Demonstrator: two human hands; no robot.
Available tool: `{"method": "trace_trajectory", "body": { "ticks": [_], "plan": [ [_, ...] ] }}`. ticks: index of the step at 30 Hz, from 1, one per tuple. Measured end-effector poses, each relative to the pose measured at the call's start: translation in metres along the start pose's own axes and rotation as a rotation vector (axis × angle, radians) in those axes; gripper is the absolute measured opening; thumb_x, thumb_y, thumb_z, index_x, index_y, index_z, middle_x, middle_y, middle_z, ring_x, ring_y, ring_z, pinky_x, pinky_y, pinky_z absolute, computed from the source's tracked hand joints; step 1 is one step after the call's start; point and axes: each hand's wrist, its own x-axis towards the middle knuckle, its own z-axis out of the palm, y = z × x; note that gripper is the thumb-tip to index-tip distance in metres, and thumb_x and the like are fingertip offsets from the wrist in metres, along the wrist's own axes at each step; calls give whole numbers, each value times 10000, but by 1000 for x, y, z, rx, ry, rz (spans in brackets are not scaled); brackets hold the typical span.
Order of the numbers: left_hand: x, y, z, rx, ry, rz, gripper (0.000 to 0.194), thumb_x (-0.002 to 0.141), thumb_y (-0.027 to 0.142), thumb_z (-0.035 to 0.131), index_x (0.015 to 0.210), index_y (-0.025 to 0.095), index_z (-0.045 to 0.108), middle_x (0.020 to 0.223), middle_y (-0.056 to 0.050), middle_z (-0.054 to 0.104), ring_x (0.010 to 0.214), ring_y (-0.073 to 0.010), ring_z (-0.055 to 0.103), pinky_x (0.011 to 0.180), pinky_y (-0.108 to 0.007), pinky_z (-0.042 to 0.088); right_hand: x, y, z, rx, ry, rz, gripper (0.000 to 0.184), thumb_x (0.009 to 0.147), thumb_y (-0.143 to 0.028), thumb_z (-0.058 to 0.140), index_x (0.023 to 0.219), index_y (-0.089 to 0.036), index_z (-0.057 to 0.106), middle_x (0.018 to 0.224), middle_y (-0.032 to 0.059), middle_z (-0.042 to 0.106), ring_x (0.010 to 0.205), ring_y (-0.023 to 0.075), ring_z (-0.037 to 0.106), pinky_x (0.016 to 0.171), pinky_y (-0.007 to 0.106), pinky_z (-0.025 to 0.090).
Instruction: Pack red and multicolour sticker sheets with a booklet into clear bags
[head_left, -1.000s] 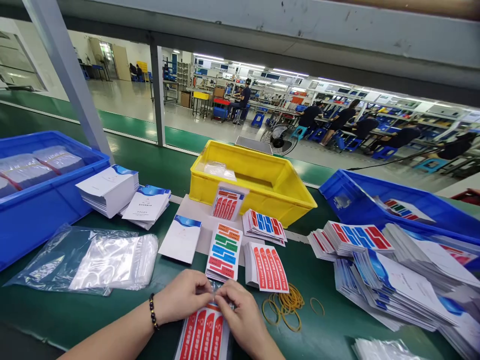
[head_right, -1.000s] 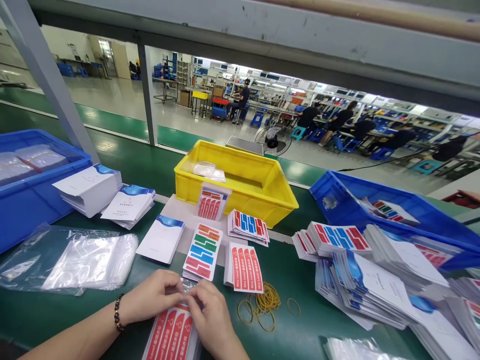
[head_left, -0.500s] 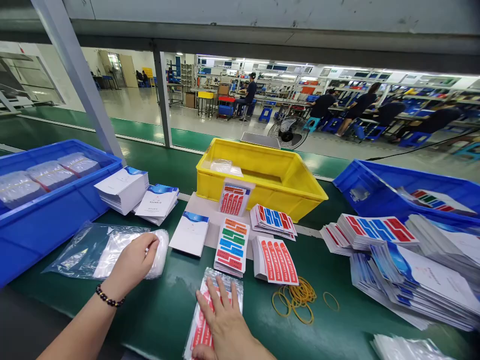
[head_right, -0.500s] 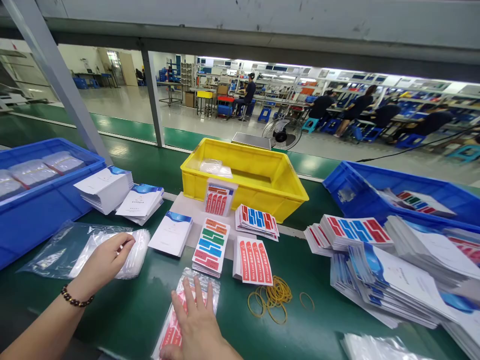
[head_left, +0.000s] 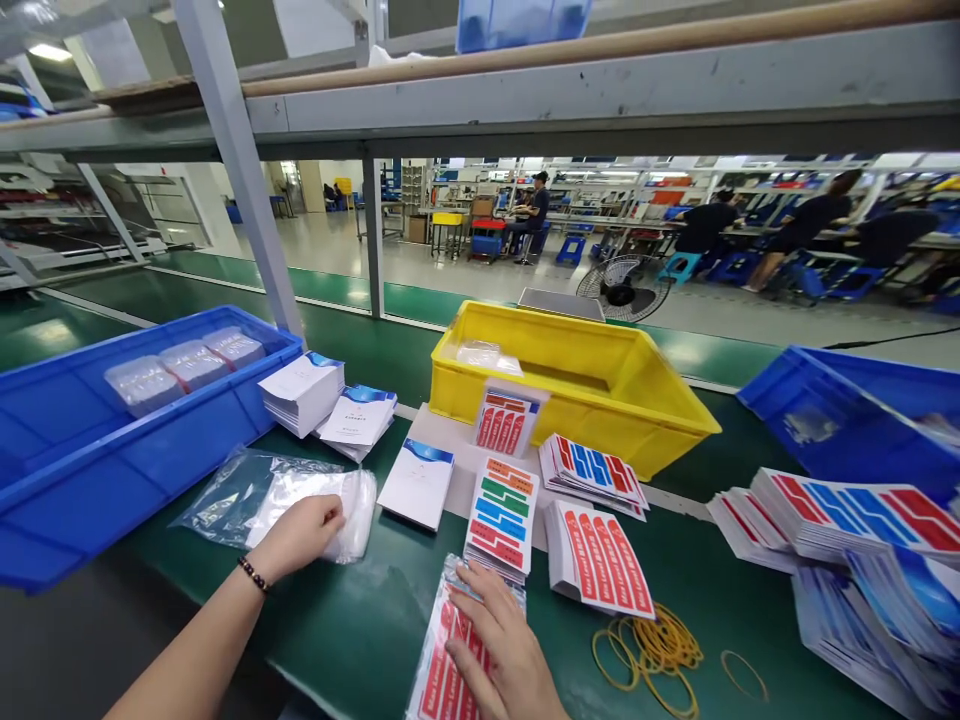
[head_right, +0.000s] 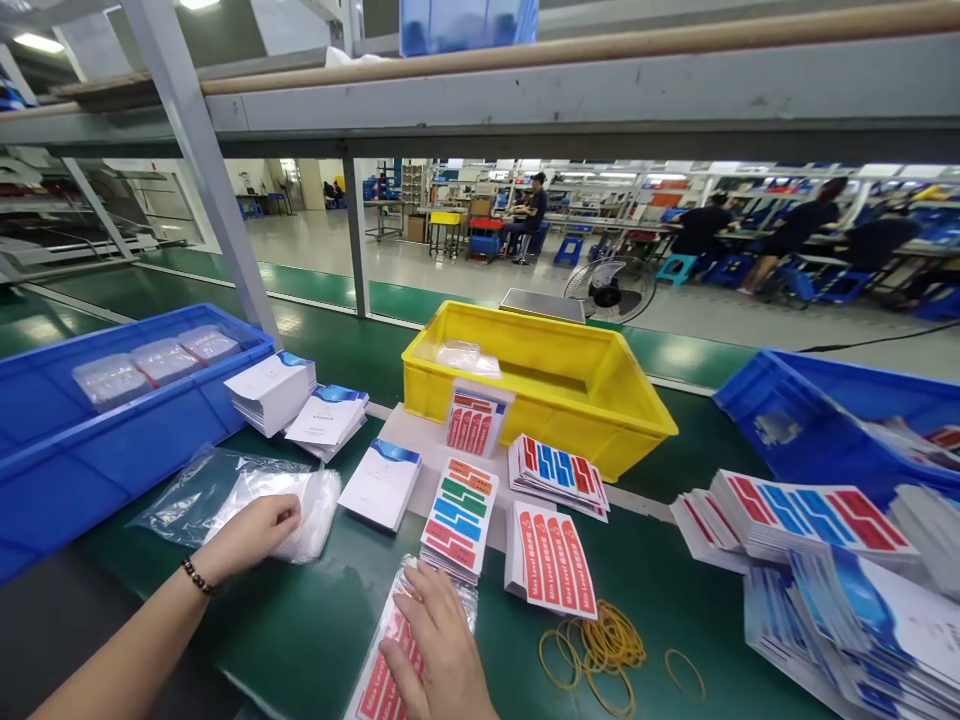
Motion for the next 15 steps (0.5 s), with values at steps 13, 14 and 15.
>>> {"method": "trace_trajectory", "body": {
  "ticks": [13, 14, 15],
  "plan": [
    [-4, 126, 65, -306, -113, 496, 158, 773, 255, 451, 665, 166, 524, 676, -11, 580, 612, -139, 503, 567, -230, 367, 7, 7, -6, -30, 175, 235, 409, 836, -129, 336, 1197, -148, 530, 963, 106, 689, 834, 209, 674, 686, 294, 557],
    [1, 128, 65, -434, -158, 453, 208, 782, 300, 451, 641, 163, 518, 645, 0, 564, 593, -129, 489, 551, -222, 359, 6, 10, -6, -60, 193, 201, 410, 829, -116, 337, 1187, -148, 536, 971, 109, 687, 844, 210, 672, 689, 296, 558],
    [6, 130, 67, -560, -208, 410, 259, 788, 339, 444, 612, 160, 507, 611, 7, 544, 571, -121, 474, 537, -218, 354, 5, 11, -6, -78, 208, 174, 411, 826, -107, 338, 1184, -146, 535, 963, 111, 687, 838, 208, 673, 687, 294, 559]
  ]
}}
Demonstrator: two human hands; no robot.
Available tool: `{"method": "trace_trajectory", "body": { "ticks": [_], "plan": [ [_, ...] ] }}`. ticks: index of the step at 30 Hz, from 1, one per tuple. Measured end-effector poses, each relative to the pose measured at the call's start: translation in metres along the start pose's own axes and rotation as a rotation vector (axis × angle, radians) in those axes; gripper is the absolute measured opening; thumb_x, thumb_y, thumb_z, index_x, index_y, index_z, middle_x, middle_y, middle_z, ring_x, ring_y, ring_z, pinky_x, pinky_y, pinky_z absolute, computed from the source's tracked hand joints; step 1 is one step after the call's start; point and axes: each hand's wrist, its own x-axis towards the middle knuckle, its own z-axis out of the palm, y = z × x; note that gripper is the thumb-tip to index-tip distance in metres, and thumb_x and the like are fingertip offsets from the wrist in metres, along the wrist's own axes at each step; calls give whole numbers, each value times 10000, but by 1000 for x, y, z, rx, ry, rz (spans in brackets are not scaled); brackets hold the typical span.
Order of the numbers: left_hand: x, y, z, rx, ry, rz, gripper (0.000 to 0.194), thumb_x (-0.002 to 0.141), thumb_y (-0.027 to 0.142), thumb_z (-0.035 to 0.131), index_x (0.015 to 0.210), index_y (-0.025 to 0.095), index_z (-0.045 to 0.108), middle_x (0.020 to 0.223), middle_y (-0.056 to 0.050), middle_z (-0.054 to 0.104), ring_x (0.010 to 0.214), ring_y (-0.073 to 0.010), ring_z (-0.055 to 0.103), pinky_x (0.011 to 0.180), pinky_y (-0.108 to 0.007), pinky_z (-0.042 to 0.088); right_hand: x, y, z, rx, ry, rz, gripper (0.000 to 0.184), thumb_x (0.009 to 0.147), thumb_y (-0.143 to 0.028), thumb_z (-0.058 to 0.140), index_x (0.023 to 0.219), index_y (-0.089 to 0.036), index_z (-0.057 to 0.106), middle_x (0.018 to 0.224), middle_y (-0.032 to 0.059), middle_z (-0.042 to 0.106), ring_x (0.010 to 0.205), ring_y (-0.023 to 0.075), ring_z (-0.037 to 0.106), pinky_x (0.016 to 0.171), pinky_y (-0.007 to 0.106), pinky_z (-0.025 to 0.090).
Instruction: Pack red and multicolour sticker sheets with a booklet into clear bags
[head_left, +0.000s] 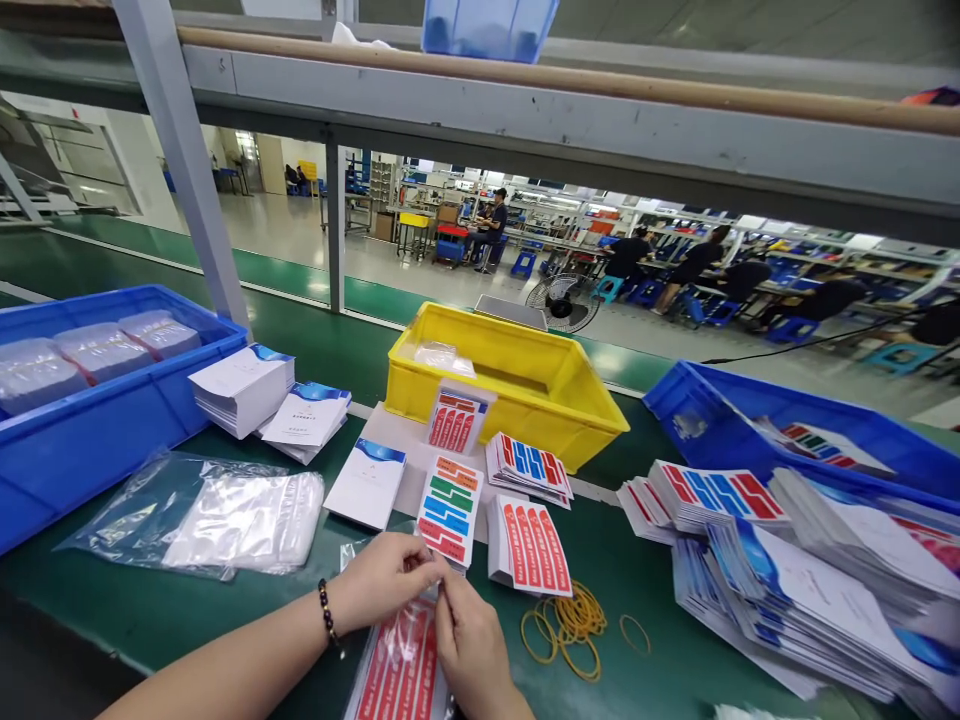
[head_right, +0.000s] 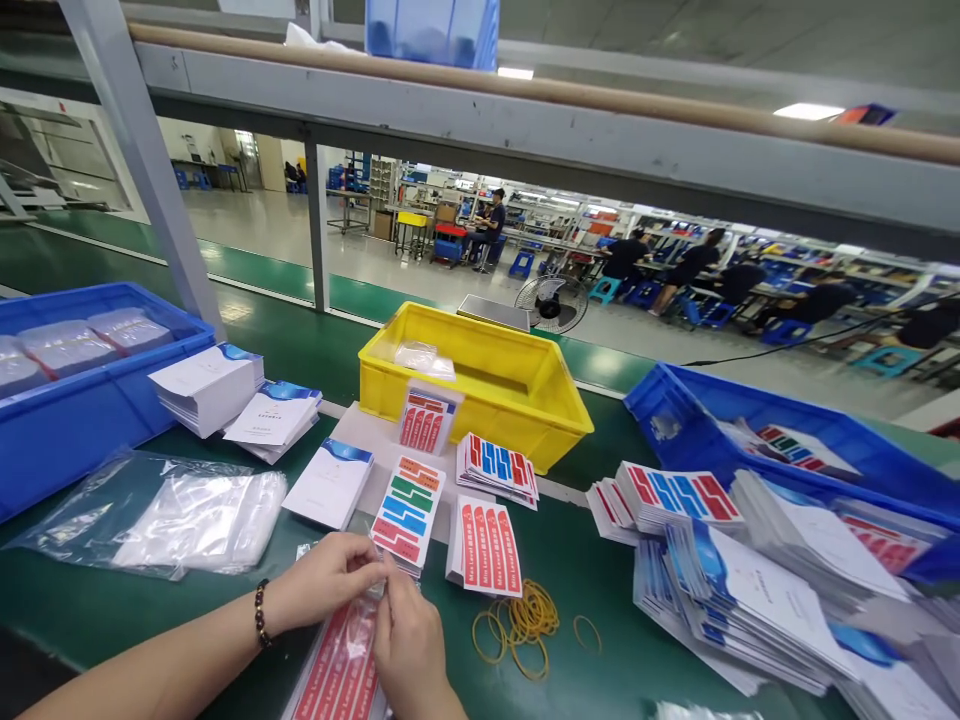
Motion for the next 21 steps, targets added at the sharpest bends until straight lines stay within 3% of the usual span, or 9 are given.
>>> {"method": "trace_trajectory", "body": {
  "ticks": [3, 6, 9, 14, 18, 21],
  "plan": [
    [9, -7, 5, -325, -13, -90, 312, 774, 371, 423, 553, 155, 470, 528, 18, 485, 505, -107, 432, 508, -222, 345, 1, -2, 0, 28, 18, -8, 387, 830, -114, 366, 1186, -133, 518, 987, 125, 669, 857, 205, 659, 713, 290, 547],
    [10, -15, 13, -461, -11, -87, 277, 730, 363, 470, 557, 147, 482, 520, 26, 463, 497, -101, 411, 505, -221, 329, 6, -8, -3, 159, -45, 116, 307, 820, -180, 463, 1116, -158, 544, 980, 102, 647, 869, 197, 630, 744, 282, 522],
    [7, -21, 16, -377, -5, -12, 302, 730, 375, 492, 531, 151, 461, 522, 33, 436, 517, -98, 392, 517, -216, 309, 11, -10, -9, 259, -121, 256, 139, 814, -230, 493, 872, -178, 607, 777, 41, 631, 681, 158, 599, 606, 239, 494],
    [3, -27, 15, -47, -2, 135, 329, 793, 336, 398, 510, 169, 375, 527, 30, 404, 527, -102, 396, 531, -219, 289, 12, -6, -11, 254, -193, 255, 270, 856, -241, 417, 642, -177, 569, 588, 6, 564, 544, 127, 527, 508, 215, 404],
    [-1, -22, 16, 68, -45, 174, 290, 737, 219, 410, 474, 175, 295, 476, 40, 357, 482, -91, 349, 502, -222, 257, 9, -1, -7, 12, -64, 158, 368, 874, -229, 360, 521, -191, 456, 512, 2, 486, 473, 124, 471, 459, 231, 342],
    [-1, -21, 16, 17, -45, 108, 286, 662, 161, 430, 432, 177, 260, 424, 55, 276, 443, -81, 293, 468, -225, 218, 9, 3, -6, -207, 86, 105, 365, 889, -203, 332, 552, -194, 469, 515, 9, 461, 479, 141, 451, 476, 257, 348]
  ]
}}
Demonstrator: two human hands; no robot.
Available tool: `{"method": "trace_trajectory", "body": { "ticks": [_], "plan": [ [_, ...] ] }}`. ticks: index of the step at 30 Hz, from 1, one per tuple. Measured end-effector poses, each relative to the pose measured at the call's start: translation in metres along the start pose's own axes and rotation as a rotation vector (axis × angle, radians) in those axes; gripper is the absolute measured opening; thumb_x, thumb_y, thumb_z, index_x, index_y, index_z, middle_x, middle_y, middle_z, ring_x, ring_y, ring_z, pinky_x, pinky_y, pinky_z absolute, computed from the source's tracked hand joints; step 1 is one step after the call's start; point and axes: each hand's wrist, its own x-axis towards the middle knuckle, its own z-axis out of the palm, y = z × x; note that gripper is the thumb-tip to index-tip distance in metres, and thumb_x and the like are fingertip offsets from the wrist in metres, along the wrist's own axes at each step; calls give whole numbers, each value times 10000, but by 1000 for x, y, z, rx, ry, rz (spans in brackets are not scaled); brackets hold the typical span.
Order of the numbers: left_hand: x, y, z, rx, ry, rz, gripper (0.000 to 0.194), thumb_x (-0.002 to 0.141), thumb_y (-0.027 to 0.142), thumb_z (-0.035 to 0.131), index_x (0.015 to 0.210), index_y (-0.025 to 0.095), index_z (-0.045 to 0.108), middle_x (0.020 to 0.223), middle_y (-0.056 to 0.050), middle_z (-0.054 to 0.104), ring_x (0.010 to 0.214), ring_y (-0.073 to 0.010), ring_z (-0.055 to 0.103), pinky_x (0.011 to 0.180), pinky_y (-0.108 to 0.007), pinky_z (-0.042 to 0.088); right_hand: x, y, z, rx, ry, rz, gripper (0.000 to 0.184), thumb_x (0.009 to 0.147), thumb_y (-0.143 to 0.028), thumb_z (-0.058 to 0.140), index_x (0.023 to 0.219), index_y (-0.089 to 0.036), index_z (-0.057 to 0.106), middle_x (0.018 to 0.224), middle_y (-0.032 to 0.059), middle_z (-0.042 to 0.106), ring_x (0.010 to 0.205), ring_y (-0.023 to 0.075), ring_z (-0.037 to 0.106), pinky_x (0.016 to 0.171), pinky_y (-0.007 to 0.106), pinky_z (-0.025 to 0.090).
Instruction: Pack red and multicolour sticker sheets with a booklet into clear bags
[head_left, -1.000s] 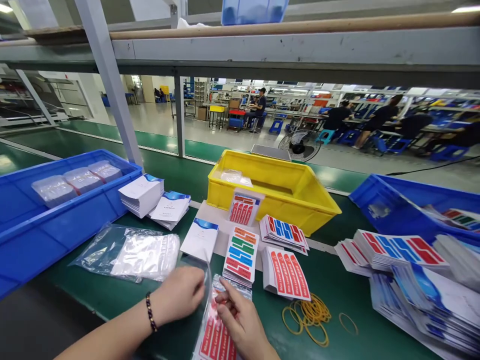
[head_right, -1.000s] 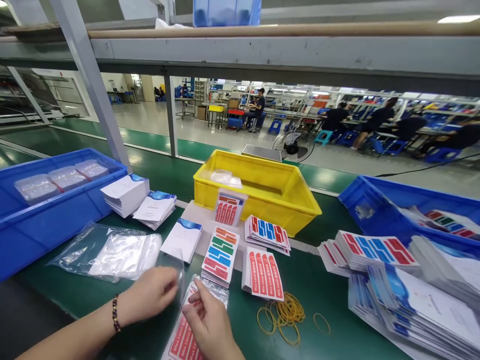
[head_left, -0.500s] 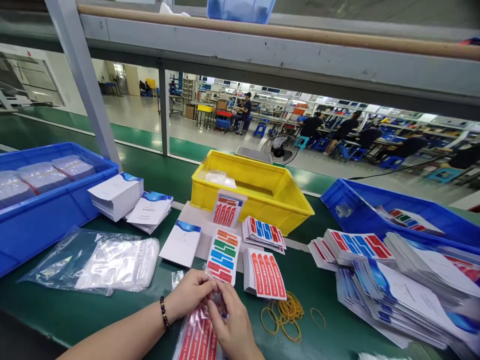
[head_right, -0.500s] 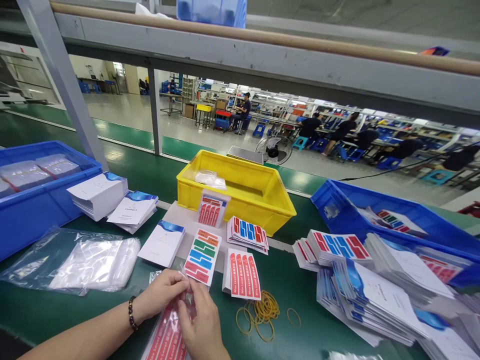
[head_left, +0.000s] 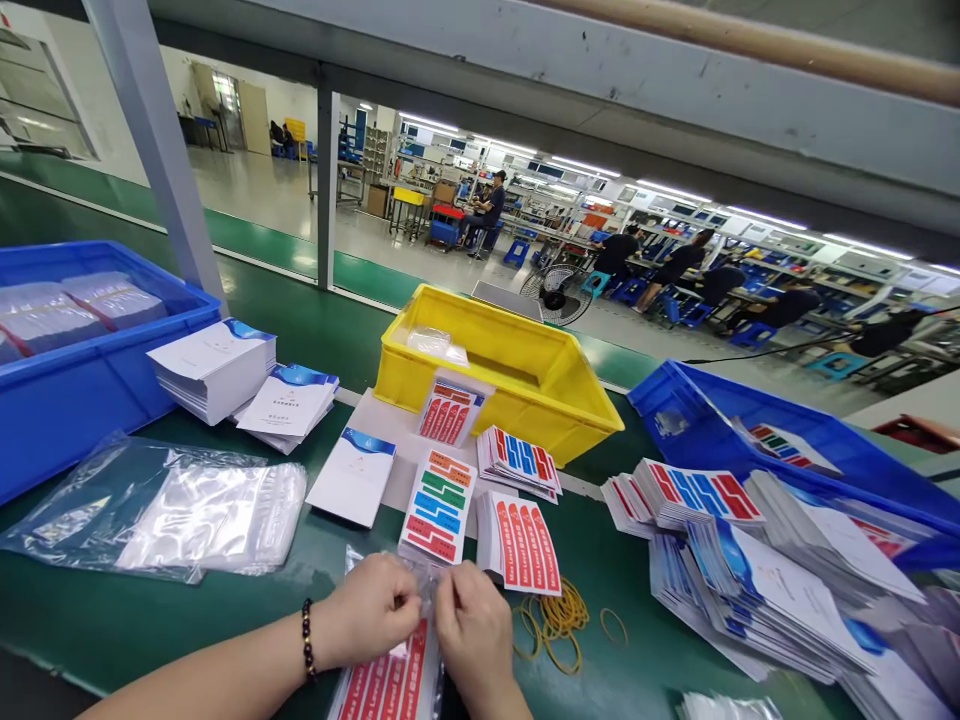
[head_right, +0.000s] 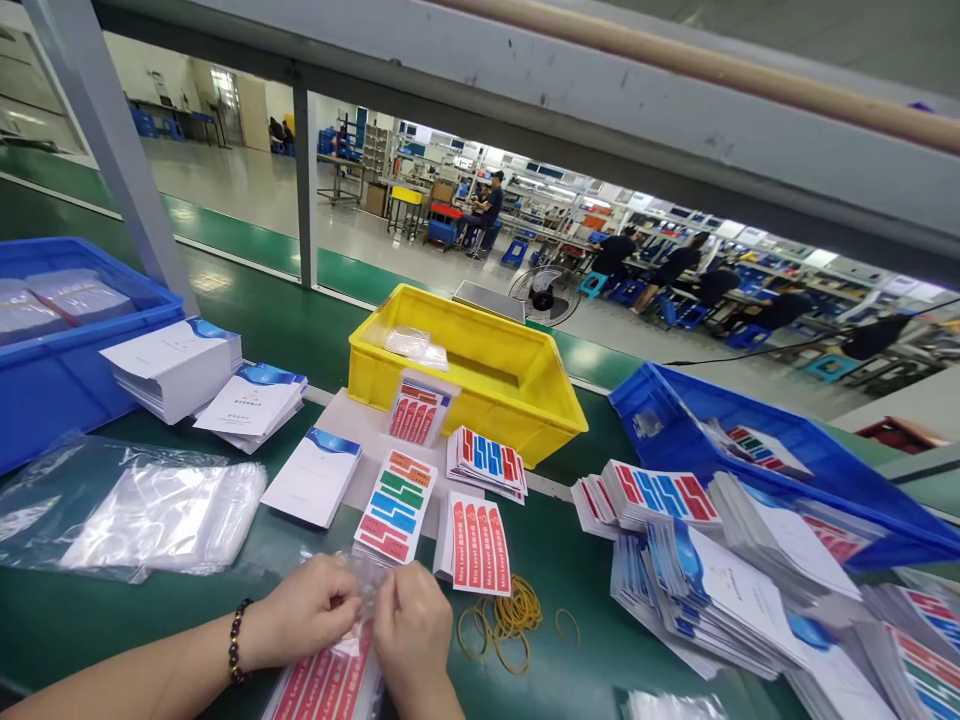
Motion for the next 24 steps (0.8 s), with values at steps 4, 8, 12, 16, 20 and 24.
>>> {"method": "trace_trajectory", "body": {
  "ticks": [4, 8, 12, 16, 20, 24],
  "plan": [
    [6, -8, -4, -235, 45, -183, 272, 657, 219, 445, 434, 182, 293, 442, 62, 281, 452, -72, 269, 437, -212, 195, -2, -2, -1, 6, 17, -83, 256, 869, -329, 446, 997, -140, 562, 804, 97, 569, 729, 210, 548, 623, 321, 460],
    [8, -8, -16, -372, 60, -216, 324, 711, 307, 447, 449, 187, 299, 438, 61, 302, 446, -73, 272, 437, -209, 224, -6, -6, -1, 45, -57, -190, 200, 847, -247, 479, 1005, -173, 578, 782, 78, 574, 700, 197, 556, 610, 308, 464],
    [-1, 2, -29, -100, 228, 144, 192, 797, 266, 424, 713, 158, 559, 722, -43, 583, 721, -166, 500, 682, -281, 398, 1, -1, -11, 260, -216, -89, 225, 883, -161, 370, 826, -180, 587, 672, 41, 574, 612, 153, 552, 567, 256, 447],
    [-7, 7, -40, 226, 25, 386, 91, 755, 216, 542, 814, 199, 610, 796, -42, 617, 865, -197, 507, 870, -341, 354, 12, 8, -35, 411, -510, 7, 231, 886, -223, 409, 723, -194, 571, 656, 7, 580, 605, 131, 553, 562, 223, 444],
    [-5, 4, -45, 346, -88, 238, 131, 744, 200, 554, 615, 183, 571, 640, -9, 578, 689, -161, 529, 684, -256, 392, 21, 11, -55, 414, -624, 10, 263, 848, -279, 498, 600, -192, 515, 684, 1, 566, 623, 129, 550, 566, 221, 449],
    [-6, 2, -37, 283, -200, 210, 130, 748, 139, 522, 665, 188, 609, 653, 1, 630, 613, -145, 551, 557, -220, 361, 39, 0, -43, 381, -481, -92, 208, 885, -198, 404, 773, -196, 580, 835, 47, 588, 783, 162, 569, 685, 272, 472]
  ]
}}
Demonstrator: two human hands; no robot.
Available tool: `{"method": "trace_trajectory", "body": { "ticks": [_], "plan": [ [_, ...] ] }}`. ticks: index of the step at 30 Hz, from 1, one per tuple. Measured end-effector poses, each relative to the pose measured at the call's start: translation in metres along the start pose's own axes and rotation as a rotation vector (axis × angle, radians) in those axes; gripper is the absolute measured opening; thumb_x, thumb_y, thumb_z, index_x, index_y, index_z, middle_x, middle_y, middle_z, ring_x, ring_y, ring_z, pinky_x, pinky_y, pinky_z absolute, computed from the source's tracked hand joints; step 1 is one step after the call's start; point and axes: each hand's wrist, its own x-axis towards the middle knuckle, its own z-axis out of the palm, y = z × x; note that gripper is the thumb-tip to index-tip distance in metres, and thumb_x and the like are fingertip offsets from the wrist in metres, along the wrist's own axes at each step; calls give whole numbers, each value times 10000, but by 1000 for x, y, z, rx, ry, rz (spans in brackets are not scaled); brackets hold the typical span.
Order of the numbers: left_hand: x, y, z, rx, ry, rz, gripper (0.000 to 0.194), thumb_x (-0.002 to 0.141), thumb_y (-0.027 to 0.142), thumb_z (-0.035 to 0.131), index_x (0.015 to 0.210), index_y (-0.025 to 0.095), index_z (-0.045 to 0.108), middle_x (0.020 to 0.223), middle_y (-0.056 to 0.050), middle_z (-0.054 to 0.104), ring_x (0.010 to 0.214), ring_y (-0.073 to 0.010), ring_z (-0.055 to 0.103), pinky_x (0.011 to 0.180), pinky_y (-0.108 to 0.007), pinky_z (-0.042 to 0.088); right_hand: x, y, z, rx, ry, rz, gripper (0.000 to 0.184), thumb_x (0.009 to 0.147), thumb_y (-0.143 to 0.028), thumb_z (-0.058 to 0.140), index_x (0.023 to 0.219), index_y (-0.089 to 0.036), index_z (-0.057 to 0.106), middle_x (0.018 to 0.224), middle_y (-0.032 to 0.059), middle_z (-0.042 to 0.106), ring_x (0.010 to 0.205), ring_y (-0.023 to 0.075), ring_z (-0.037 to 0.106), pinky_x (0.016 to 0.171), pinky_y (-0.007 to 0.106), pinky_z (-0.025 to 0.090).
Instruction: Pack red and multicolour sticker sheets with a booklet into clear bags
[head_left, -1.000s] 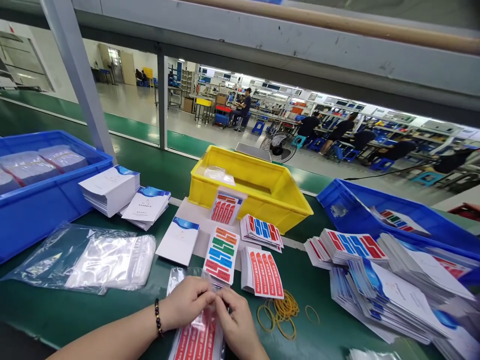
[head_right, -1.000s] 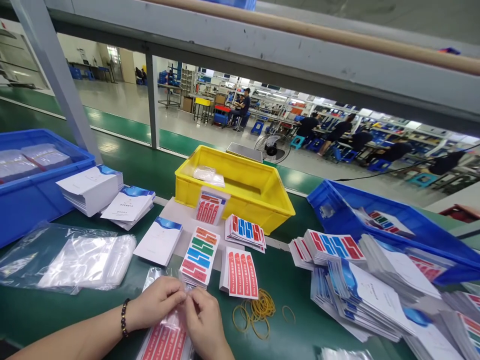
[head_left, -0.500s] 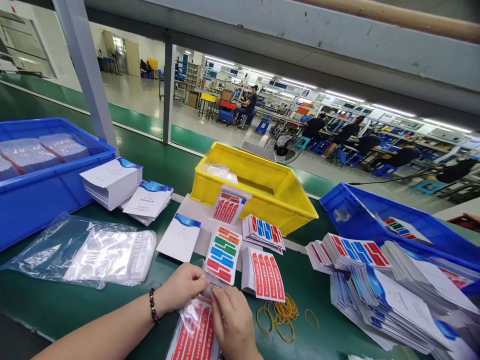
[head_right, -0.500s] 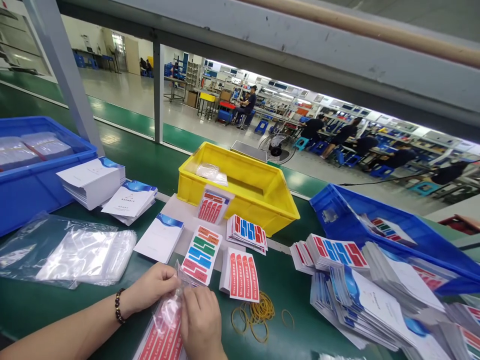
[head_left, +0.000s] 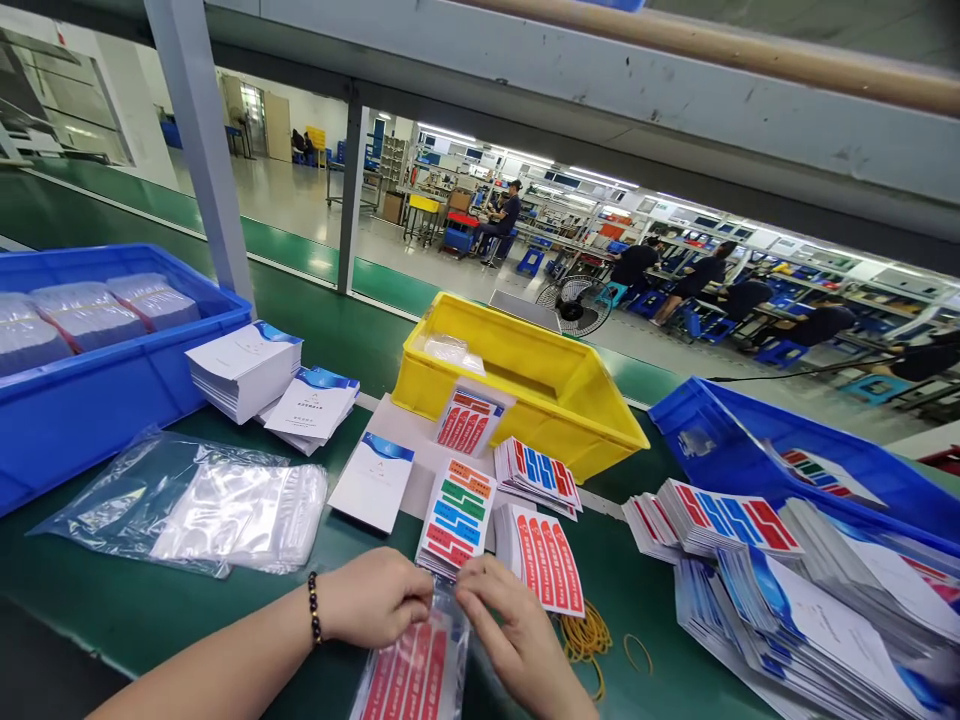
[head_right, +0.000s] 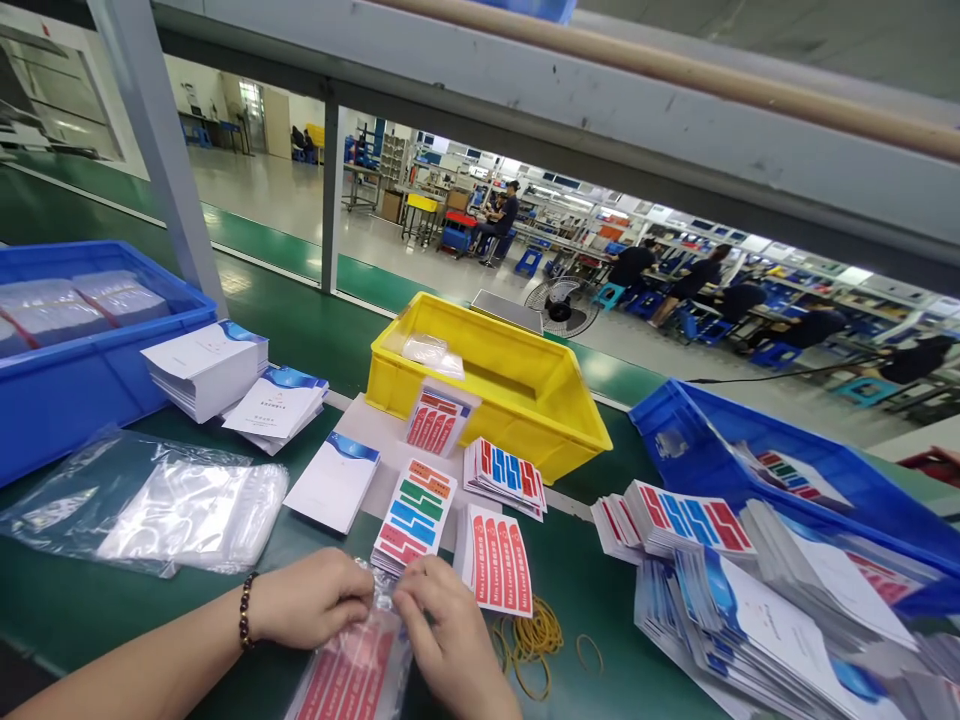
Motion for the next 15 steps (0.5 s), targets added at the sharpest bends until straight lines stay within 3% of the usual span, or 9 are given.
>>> {"method": "trace_trajectory", "body": {
  "ticks": [5, 7, 9, 10, 13, 15],
  "plan": [
    [-1, -1, 16, -136, -177, 19, 144, 712, 112, 540, 673, 195, 651, 631, 21, 649, 540, -118, 519, 474, -195, 334, 59, -4, 41, -255, 38, -201, 215, 811, -84, 462, 945, -174, 604, 949, 86, 605, 886, 203, 539, 779, 346, 458],
    [-1, -2, 19, -171, -226, 14, 129, 709, 129, 550, 684, 193, 659, 631, 26, 646, 531, -111, 504, 472, -190, 336, 79, -6, 57, -388, -2, -193, 357, 726, -130, 606, 1081, -145, 565, 1097, 129, 559, 1009, 262, 487, 861, 418, 420],
    [-2, -4, 19, -182, -267, 6, 101, 702, 148, 569, 682, 189, 659, 599, 33, 623, 511, -105, 477, 469, -191, 330, 93, -9, 68, -486, -50, -189, 532, 655, -180, 686, 1155, -104, 522, 1092, 154, 549, 1008, 292, 474, 874, 458, 400],
    [-3, -5, 19, -184, -283, 5, 89, 695, 150, 578, 679, 188, 657, 576, 37, 601, 498, -101, 457, 463, -190, 323, 97, -10, 71, -514, -73, -195, 518, 645, -185, 691, 1131, -95, 538, 1029, 146, 570, 961, 285, 492, 854, 453, 409],
    [-4, -5, 18, -234, -288, -3, 78, 687, 145, 584, 684, 184, 652, 534, 49, 527, 472, -88, 413, 444, -183, 302, 99, -11, 70, -528, -118, -238, 186, 706, -131, 605, 889, -143, 637, 783, 67, 591, 766, 212, 526, 744, 368, 443],
    [-4, -5, 18, -343, -258, -27, 67, 707, 198, 590, 696, 178, 653, 523, 50, 492, 458, -80, 399, 435, -179, 291, 94, -9, 60, -497, -34, -295, 144, 777, -109, 518, 810, -167, 646, 731, 48, 581, 718, 181, 526, 694, 327, 439]
  ]
}}
